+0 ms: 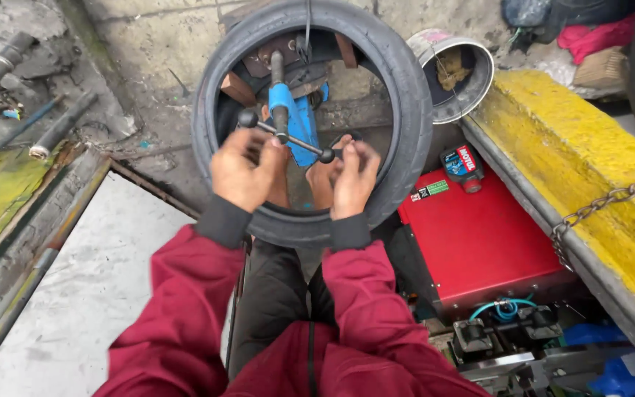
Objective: The person scrubs a large metal wheel balancer plate with a red cloth and a brush. They then move to a tire mounted on a blue stand, using a tool to pry the tire bead away from the rim and inspect the tire.
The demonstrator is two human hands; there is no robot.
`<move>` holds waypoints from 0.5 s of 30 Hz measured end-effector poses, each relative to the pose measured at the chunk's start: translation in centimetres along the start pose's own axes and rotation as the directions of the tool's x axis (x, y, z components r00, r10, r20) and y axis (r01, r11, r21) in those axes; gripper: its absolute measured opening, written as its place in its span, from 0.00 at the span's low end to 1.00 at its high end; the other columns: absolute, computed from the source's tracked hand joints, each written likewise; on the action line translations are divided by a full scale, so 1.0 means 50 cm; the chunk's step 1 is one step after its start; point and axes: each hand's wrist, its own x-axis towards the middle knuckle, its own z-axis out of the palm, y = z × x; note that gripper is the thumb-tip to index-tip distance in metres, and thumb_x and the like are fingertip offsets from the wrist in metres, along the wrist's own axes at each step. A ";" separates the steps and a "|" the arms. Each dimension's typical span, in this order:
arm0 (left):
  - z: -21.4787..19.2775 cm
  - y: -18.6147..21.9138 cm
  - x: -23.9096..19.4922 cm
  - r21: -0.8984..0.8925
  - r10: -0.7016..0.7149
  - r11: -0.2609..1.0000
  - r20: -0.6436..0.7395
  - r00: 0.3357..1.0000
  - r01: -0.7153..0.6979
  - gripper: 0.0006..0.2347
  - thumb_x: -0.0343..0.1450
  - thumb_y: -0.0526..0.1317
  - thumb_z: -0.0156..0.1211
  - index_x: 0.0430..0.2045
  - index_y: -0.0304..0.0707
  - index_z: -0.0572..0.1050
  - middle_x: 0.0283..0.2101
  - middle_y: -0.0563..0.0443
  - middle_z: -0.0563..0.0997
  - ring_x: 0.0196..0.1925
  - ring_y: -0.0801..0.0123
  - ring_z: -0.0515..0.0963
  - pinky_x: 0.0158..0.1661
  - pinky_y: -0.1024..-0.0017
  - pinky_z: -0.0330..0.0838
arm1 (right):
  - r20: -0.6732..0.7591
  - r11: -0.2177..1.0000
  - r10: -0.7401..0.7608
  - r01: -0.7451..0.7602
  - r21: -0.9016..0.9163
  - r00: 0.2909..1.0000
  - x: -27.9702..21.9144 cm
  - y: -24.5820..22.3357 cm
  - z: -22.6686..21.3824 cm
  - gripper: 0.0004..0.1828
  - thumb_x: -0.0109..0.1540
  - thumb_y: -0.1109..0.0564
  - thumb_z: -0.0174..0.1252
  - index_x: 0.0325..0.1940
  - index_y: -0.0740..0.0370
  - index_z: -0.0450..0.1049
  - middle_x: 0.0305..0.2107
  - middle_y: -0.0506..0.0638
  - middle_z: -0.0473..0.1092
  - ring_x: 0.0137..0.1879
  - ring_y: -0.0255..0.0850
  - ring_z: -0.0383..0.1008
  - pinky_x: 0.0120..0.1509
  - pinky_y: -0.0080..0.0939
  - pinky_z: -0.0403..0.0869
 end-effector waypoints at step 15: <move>-0.054 0.135 0.165 0.448 -0.194 0.894 0.413 0.890 -0.014 0.26 0.76 0.64 0.37 0.51 0.44 0.72 0.49 0.38 0.80 0.56 0.42 0.75 0.49 0.46 0.70 | 0.419 -0.069 0.438 -0.435 0.898 0.795 0.027 -0.011 0.111 0.20 0.67 0.48 0.52 0.21 0.53 0.66 0.09 0.40 0.52 0.17 0.37 0.54 0.34 0.43 0.66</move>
